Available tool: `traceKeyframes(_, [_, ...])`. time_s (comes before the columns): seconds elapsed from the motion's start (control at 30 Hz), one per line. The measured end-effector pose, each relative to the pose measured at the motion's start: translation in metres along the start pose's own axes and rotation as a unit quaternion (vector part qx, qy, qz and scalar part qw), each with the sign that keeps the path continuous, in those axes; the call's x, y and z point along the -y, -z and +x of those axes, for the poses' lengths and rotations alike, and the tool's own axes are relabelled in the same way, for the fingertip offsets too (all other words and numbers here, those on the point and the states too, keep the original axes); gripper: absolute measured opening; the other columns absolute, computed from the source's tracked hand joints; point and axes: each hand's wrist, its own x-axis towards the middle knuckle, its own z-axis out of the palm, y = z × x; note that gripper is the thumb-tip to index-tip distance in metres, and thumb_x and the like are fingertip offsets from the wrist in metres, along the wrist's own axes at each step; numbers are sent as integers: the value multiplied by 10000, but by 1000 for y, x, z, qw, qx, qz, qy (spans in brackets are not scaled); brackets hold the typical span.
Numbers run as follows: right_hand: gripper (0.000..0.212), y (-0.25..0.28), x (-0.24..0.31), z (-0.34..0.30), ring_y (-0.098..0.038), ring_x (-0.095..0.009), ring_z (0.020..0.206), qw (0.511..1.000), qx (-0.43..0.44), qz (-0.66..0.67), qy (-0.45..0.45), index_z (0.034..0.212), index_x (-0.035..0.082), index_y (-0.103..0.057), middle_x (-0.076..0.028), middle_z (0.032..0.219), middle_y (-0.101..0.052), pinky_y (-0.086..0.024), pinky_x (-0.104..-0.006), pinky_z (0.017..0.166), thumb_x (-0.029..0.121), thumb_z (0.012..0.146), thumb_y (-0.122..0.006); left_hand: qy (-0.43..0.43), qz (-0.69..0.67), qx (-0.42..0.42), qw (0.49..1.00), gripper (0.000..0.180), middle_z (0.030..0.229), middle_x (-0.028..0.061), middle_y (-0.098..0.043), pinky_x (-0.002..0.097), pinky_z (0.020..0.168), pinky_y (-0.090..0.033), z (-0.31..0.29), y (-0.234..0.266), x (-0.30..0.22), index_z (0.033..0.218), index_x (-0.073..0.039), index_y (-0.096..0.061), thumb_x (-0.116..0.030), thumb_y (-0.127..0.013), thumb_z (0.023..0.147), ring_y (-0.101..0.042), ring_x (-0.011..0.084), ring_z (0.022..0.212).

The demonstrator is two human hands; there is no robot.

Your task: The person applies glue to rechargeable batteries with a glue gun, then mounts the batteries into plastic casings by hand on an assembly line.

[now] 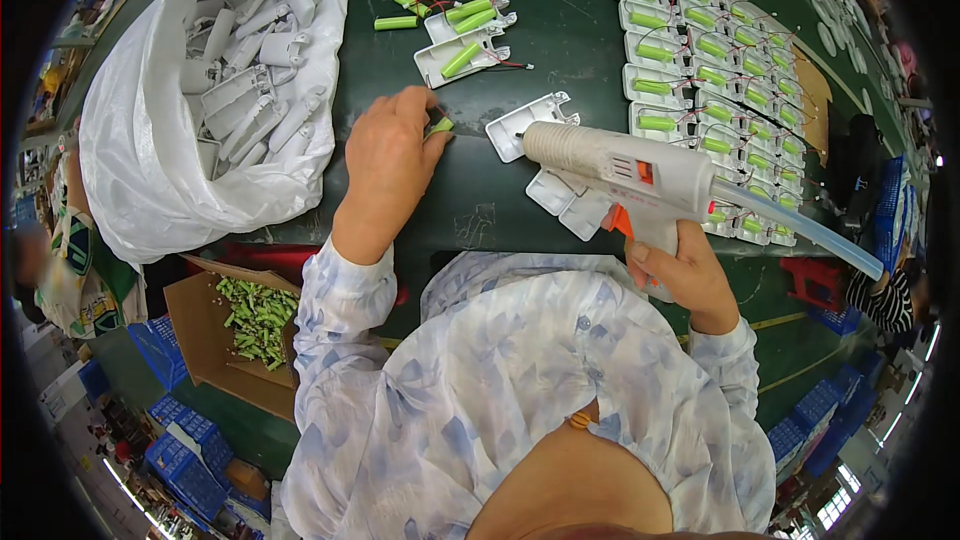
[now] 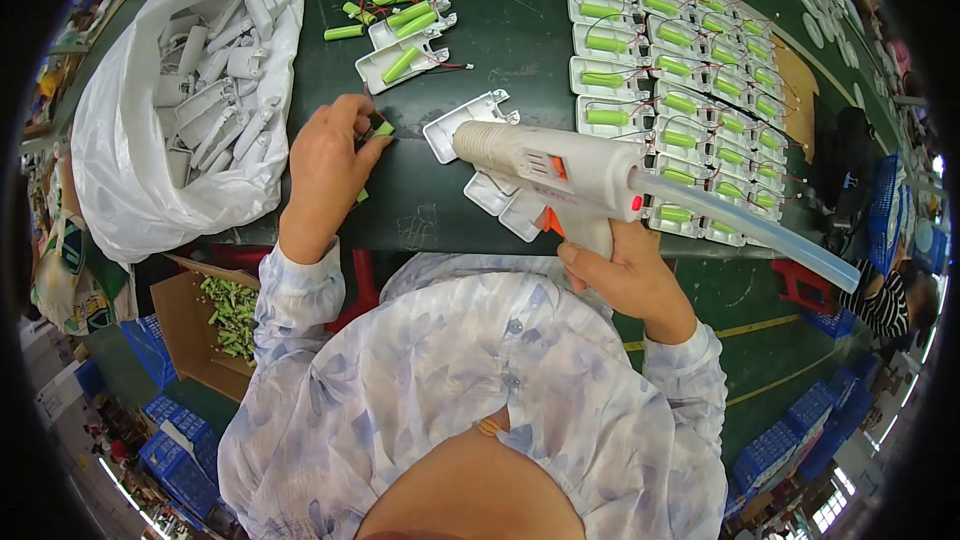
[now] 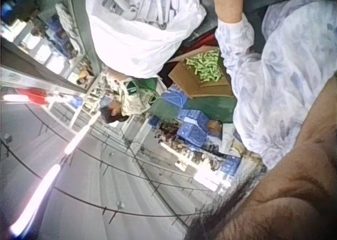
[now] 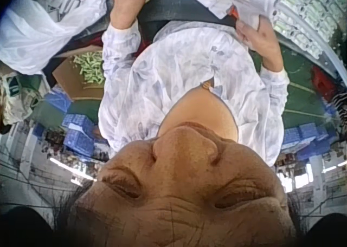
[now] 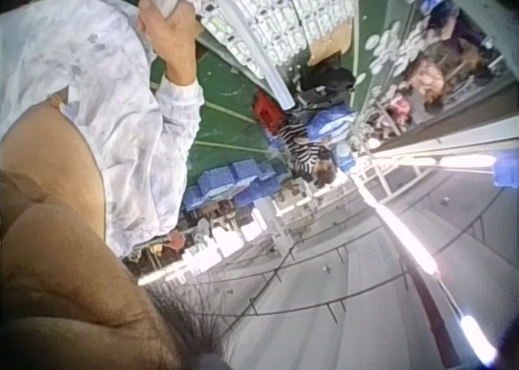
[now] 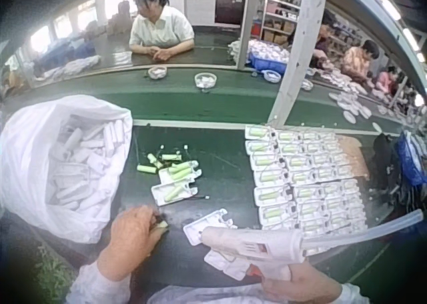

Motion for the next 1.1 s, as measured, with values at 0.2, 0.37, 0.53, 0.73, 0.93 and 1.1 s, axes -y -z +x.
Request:
traceKeyframes(0.2, [273,-6,-2,2,-493,-79,558,999,-13,34,-15,1130,-15,-577,-25,732,-570,-363,-242,512,131,899,-581,62,-56,14,996,428,805,57,-641,347,638,-509,0,-8,2,1043,-47,-572,-34,-822,696,-595,212,680])
traceKeyframes(0.37, [247,5,-13,2,-504,-79,565,1000,-6,17,-4,1085,-28,-575,-39,792,-580,-358,-243,501,137,900,-581,32,-137,-28,990,429,898,61,-699,312,611,-507,-4,-20,3,1058,-44,-546,-3,-803,717,-577,175,635])
traceKeyframes(0.53, [284,4,-19,-2,-513,-93,572,999,-26,25,8,1114,-43,-576,-52,807,-595,-376,-249,519,142,898,-583,14,-165,-41,985,414,964,60,-728,293,606,-508,-2,-26,1,1091,-28,-557,8,-783,746,-595,160,636])
traceKeyframes(0.73, [380,0,-25,-5,-528,-111,588,995,-35,87,32,1212,-62,-532,-124,999,-642,-416,-258,559,146,899,-582,-27,-106,-21,994,129,851,124,-680,384,644,-520,5,-13,9,917,-12,-674,-27,-726,800,-647,298,724])
traceKeyframes(0.93, [452,0,-28,-9,-539,-130,591,990,-25,130,41,1274,-70,-479,-200,1235,-606,-438,-270,574,150,895,-590,-125,-200,-5,972,79,829,143,-659,356,664,-513,34,-12,-32,886,8,-693,-38,-707,823,-653,307,744])
traceKeyframes(1.1, [495,0,-35,-15,-544,-139,592,986,-43,157,31,1306,-74,-452,-217,1256,-592,-447,-275,579,151,887,-591,-180,-138,16,974,110,826,115,-636,386,648,-508,42,-53,-45,885,-24,-706,-50,-733,781,-637,301,779])
